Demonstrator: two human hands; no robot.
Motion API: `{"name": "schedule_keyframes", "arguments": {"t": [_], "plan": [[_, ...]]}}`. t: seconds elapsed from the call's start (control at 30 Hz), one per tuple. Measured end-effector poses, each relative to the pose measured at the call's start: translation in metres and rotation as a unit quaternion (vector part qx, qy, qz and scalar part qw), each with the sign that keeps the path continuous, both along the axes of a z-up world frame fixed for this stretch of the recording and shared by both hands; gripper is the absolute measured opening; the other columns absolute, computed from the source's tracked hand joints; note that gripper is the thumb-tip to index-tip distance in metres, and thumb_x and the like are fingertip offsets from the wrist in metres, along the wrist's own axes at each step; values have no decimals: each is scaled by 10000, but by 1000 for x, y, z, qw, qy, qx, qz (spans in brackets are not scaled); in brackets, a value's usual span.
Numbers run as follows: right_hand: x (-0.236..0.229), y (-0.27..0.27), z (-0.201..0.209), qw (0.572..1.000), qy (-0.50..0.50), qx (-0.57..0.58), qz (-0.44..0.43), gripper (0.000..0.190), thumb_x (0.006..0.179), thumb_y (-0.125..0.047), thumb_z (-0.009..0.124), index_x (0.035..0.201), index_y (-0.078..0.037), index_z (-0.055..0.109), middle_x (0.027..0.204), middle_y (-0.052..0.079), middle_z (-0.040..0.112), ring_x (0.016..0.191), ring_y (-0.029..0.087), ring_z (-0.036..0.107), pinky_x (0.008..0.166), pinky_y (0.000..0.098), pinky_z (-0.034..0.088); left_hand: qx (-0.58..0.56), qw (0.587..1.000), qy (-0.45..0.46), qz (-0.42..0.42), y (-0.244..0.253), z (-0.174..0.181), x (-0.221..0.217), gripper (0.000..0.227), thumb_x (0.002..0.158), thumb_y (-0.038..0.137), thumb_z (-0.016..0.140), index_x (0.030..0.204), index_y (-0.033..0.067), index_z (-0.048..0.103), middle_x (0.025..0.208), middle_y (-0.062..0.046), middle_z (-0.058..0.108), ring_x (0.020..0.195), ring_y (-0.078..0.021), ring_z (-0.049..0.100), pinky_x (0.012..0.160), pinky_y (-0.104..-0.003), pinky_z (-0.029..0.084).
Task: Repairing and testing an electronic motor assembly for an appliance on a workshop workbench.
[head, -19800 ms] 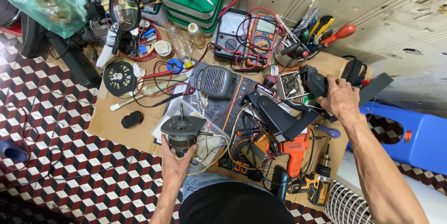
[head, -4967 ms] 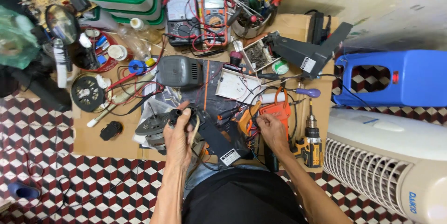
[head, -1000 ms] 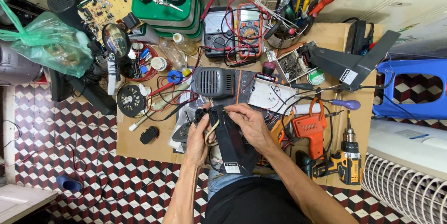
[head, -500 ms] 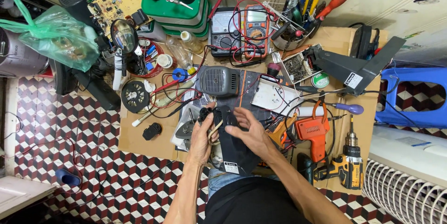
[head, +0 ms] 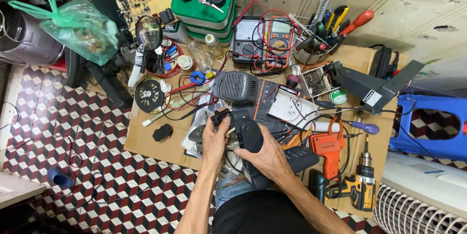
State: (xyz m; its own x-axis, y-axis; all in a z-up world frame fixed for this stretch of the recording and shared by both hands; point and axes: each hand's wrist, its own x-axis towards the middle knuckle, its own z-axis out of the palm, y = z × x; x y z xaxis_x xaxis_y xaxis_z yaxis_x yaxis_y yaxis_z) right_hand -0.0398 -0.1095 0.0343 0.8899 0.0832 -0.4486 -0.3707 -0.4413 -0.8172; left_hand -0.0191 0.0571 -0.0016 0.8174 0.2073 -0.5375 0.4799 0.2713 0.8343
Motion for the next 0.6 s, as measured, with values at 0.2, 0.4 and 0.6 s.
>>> {"name": "schedule_keyframes", "arguments": {"t": [0.2, 0.4, 0.6], "plan": [[1, -11, 12, 999, -5, -46, -1, 941, 656, -452, 877, 1399, -29, 484, 1265, 215, 669, 1167, 326, 672, 1004, 398, 517, 143, 983, -105, -42, -1, -6, -3, 288, 1020, 223, 678, 1229, 27, 650, 1034, -37, 712, 897, -113, 623, 756, -259, 523], [4, -20, 22, 997, 9, -73, 3, 948, 663, -481, 858, 1415, -47, 479, 1275, 206, 670, 1166, 326, 677, 1003, 406, 520, 200, 978, -36, -54, -8, 72, 5, 382, 964, 215, 610, 1332, 114, 598, 1012, -27, 714, 859, -124, 644, 746, -298, 532], [1, -26, 20, 997, -5, -76, -1, 962, 657, -484, 858, 1427, -55, 475, 1285, 208, 663, 1166, 345, 670, 998, 418, 525, 66, 989, -77, -107, -6, 44, -8, 525, 879, 145, 640, 1395, 90, 563, 1111, -40, 673, 952, -88, 602, 855, -244, 496]]}}
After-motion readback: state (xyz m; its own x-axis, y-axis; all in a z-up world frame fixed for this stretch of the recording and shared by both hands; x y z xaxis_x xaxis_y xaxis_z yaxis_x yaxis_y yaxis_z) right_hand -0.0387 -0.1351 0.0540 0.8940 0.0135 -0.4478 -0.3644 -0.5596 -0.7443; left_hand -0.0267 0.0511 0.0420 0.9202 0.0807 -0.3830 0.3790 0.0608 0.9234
